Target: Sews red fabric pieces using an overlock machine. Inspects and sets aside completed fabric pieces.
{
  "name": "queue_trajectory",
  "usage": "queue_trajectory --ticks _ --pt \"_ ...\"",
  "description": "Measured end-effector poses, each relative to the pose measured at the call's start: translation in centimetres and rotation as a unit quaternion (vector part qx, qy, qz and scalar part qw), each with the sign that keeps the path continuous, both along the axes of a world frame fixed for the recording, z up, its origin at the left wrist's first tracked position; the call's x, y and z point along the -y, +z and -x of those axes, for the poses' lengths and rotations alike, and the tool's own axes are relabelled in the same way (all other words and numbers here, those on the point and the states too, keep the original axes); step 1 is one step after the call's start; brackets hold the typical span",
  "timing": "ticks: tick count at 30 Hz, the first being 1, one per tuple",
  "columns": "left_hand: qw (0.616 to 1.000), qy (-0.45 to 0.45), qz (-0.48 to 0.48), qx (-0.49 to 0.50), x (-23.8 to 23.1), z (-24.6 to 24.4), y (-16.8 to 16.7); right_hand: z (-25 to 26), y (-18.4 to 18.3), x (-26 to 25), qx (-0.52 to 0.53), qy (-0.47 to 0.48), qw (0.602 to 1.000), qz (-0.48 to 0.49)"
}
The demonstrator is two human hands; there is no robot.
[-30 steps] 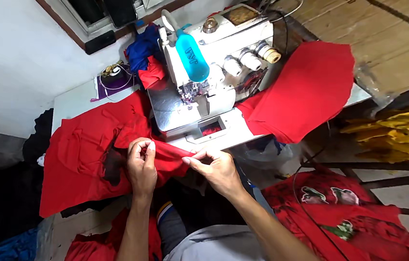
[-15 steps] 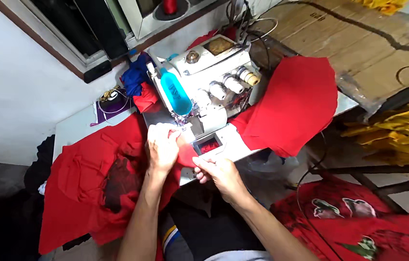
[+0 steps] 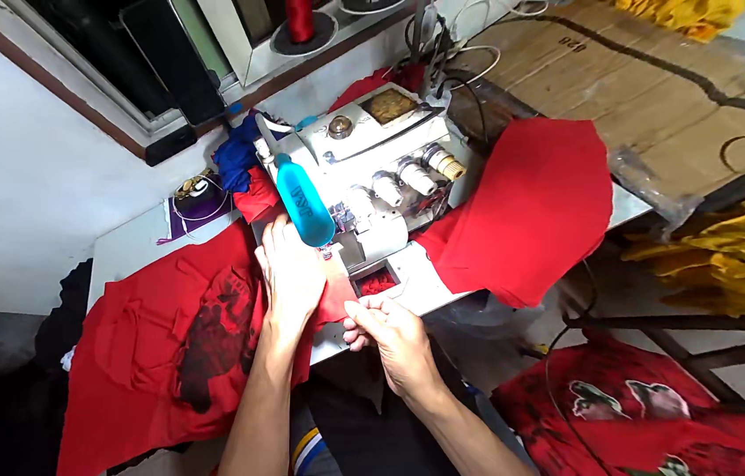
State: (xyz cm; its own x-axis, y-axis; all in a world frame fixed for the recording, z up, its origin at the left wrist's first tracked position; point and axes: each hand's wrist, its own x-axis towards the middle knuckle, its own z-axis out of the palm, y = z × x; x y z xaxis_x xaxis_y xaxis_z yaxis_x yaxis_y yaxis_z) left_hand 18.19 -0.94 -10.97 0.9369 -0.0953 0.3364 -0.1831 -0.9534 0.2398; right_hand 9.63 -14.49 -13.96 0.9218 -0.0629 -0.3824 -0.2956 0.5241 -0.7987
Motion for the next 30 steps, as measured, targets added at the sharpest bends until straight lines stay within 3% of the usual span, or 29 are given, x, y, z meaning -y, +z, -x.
queue_trajectory --ticks 3,6,9,17,22,24,27,30 --pt "0.996 -0.012 0.033 0.080 0.6 4.3 -1.2 0.0 0.1 0.0 -0.004 -0.003 1.000 0.003" --pt "0.999 -0.008 -0.001 0.044 1.1 6.8 -2.2 -0.2 -0.1 -0.5 -0.003 -0.016 1.000 0.008" --pt "0.999 -0.006 -0.018 0.039 1.0 5.3 -1.8 -1.7 0.3 -1.1 0.020 -0.025 0.998 0.046" --pt "0.983 0.095 -0.066 -0.143 1.8 0.7 0.4 -5.6 -1.2 -2.2 0.054 -0.070 0.988 0.125" --pt "0.961 0.187 0.057 -0.194 1.4 0.6 1.2 -5.2 -1.1 -2.3 0.062 -0.076 0.979 0.180" --pt "0.960 0.213 0.094 -0.157 0.5 2.6 0.2 -4.1 -0.7 -2.3 0.045 -0.031 0.972 0.227" --pt "0.975 0.191 0.103 0.053 0.0 7.7 -4.0 -2.6 -0.1 -3.1 0.048 0.068 0.971 0.226" --pt "0.976 0.151 0.148 0.047 -0.4 12.7 -6.2 -2.4 -0.8 -4.2 0.088 0.109 0.968 0.209"
